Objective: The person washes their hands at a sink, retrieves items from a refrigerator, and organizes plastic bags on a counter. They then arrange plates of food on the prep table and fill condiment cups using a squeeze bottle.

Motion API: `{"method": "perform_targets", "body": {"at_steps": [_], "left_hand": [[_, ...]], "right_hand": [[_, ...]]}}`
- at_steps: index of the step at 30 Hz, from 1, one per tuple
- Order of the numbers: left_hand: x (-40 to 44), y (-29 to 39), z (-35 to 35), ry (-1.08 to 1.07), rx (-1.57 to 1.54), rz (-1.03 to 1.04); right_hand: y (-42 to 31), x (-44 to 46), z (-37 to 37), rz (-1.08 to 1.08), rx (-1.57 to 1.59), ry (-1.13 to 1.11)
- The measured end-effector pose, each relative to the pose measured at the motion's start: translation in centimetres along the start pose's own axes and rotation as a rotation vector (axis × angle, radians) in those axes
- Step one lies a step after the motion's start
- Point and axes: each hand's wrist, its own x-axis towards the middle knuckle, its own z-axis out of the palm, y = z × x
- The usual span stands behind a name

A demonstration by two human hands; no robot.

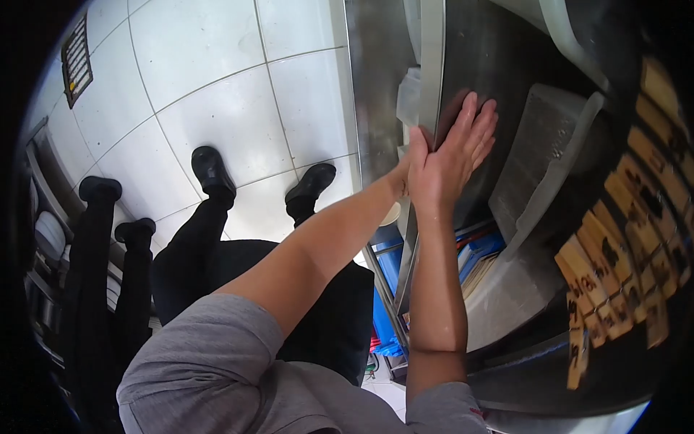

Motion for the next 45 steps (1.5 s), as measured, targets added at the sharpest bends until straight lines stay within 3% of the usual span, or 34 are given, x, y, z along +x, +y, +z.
{"method": "perform_targets", "body": {"at_steps": [7, 9, 11, 13, 14, 16, 17, 19, 20, 22, 24, 26, 27, 30, 31, 32, 34, 37, 39, 40, 41, 44, 45], "left_hand": [[-4.9, -0.4, -12.0, 0.138, -0.008, 0.147], [-6.7, 0.4, -14.6, 0.189, -0.016, 0.167], [-7.3, 0.4, -16.9, 0.295, 0.006, 0.217], [-8.4, 0.7, -17.6, 0.295, 0.004, 0.228], [-8.8, 1.2, -17.5, 0.286, -0.006, 0.247], [-11.3, 2.7, -16.3, 0.311, 0.014, 0.286], [-12.3, 3.2, -15.9, 0.341, 0.028, 0.318], [-13.1, 3.3, -16.8, 0.333, -0.011, 0.325], [-13.4, 3.2, -17.2, 0.328, -0.057, 0.33], [-12.3, 2.2, -18.8, 0.351, -0.007, 0.389], [-11.0, 1.8, -20.3, 0.376, 0.095, 0.413], [-11.7, 2.3, -20.8, 0.372, 0.222, 0.398], [-11.9, 2.7, -20.9, 0.367, 0.342, 0.384], [-12.3, 2.9, -20.8, 0.361, 0.41, 0.405], [-12.3, 3.2, -20.9, 0.363, 0.411, 0.407], [-12.1, 3.6, -21.0, 0.384, 0.388, 0.316], [-12.2, 3.8, -21.4, 0.403, 0.372, 0.222], [-13.0, 3.7, -22.1, 0.344, 0.489, 0.293], [-13.9, 4.1, -22.4, 0.281, 0.53, 0.2], [-14.2, 4.5, -22.3, 0.279, 0.539, 0.217], [-14.9, 4.2, -22.4, 0.289, 0.623, 0.299], [-19.4, 4.2, -20.9, 0.293, 0.715, 0.42], [-20.4, 4.1, -20.4, 0.284, 0.708, 0.554]], "right_hand": [[-0.2, -1.5, -0.5, -0.031, 0.183, 0.132], [-1.1, -4.4, -0.9, -0.13, 0.39, 0.379], [-2.7, -10.0, 0.2, -0.261, 0.403, 0.175], [-3.7, -13.9, 3.1, -0.235, 0.303, -0.187], [-2.3, -15.2, 5.2, -0.232, 0.302, -0.177], [1.0, -16.2, 9.8, 0.246, 0.343, -0.19], [1.2, -15.9, 11.5, 0.245, 0.346, -0.185], [1.2, -15.4, 14.2, 0.453, 0.673, -0.653], [0.3, -16.0, 15.7, 0.455, 0.677, -0.655], [-3.0, -17.0, 17.5, 0.132, 0.661, -0.584], [-3.1, -16.8, 17.4, 0.187, 0.688, -0.668], [-0.1, -16.7, 18.3, 0.22, 0.544, -0.482], [0.6, -16.6, 18.5, 0.122, 0.235, -0.271], [2.4, -17.0, 17.3, 0.245, 0.068, -0.446], [3.0, -17.4, 18.8, 0.19, -0.03, -0.426], [3.6, -17.3, 20.8, 0.189, -0.025, -0.423], [4.4, -17.0, 23.6, 0.205, 0.41, -0.15], [-2.7, -17.1, 19.5, 0.166, 0.347, -0.208], [-1.3, -17.0, 17.7, 0.271, 0.43, -0.191], [-0.6, -16.3, 17.4, 0.37, 0.523, -0.169], [-0.3, -16.3, 17.2, 0.318, 0.623, 0.134], [-1.9, -16.5, 9.6, 0.36, 0.423, 0.118], [-2.1, -17.4, 7.8, 0.338, 0.487, 0.187]]}}
